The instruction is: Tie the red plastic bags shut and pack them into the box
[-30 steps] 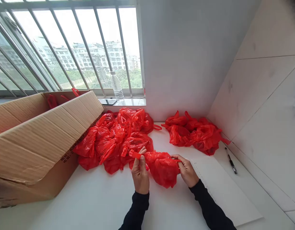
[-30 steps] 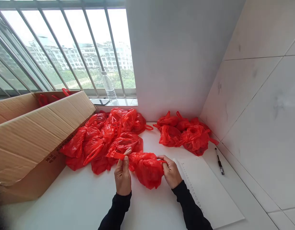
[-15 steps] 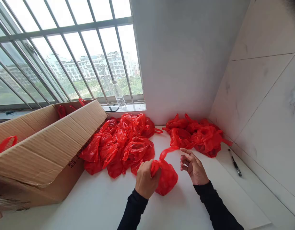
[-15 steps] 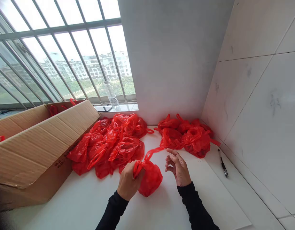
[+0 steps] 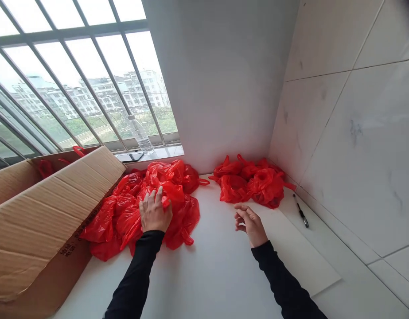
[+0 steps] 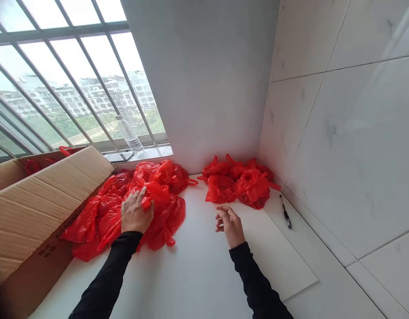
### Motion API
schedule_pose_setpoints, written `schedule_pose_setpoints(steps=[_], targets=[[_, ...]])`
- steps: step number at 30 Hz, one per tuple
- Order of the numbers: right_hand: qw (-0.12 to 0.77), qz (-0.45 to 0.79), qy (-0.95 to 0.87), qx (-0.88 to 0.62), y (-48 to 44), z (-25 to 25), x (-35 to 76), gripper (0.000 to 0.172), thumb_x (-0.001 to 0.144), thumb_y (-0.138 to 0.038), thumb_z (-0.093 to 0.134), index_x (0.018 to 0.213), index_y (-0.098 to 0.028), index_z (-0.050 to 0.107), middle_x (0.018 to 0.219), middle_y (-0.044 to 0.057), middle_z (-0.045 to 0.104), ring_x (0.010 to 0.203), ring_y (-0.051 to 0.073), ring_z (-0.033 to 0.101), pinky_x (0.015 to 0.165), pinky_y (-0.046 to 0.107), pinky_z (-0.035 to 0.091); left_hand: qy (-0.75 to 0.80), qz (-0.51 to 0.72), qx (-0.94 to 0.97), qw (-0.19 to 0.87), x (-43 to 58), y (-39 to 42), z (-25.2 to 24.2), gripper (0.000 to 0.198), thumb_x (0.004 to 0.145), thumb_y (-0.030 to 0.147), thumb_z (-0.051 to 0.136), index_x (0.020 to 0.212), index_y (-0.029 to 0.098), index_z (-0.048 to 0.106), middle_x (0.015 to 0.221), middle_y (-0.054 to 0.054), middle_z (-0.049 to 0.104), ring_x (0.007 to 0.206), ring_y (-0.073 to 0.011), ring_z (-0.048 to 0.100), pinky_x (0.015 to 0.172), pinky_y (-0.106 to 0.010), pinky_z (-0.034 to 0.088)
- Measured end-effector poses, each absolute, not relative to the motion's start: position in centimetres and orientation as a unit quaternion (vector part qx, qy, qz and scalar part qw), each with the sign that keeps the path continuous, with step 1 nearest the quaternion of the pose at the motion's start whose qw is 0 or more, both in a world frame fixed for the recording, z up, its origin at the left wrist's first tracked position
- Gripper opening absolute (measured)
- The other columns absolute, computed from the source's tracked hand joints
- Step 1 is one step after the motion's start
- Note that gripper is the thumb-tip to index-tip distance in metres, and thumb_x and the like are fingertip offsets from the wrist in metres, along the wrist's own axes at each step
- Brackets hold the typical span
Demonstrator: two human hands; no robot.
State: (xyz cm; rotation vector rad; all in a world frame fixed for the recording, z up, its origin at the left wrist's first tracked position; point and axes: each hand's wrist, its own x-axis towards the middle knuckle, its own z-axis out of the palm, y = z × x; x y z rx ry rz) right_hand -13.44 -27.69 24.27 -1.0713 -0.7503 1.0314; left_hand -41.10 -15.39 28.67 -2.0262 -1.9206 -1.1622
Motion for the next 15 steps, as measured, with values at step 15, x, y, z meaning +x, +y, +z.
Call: schedule_pose_setpoints(steps=[15], targets=[[0.661,0.403,-0.36,-0.521,-26.4,24.3,-13.7,0.022,0.079,-0.031,0.059,0.094,-0.016,0.064,0.066,-0.004,0.057,0.05,0.008,0.052,0.046,0.021,0.048,-0.493,-0.504,-0.696,-0.137,-27.7,-17.9,28.6,0.042,0.081,0.031,0.056,0.121,0.016,0.056,0.121,-0.013,0.062,0.115,-0.0261,0.056,0.103,-0.042,0.043]])
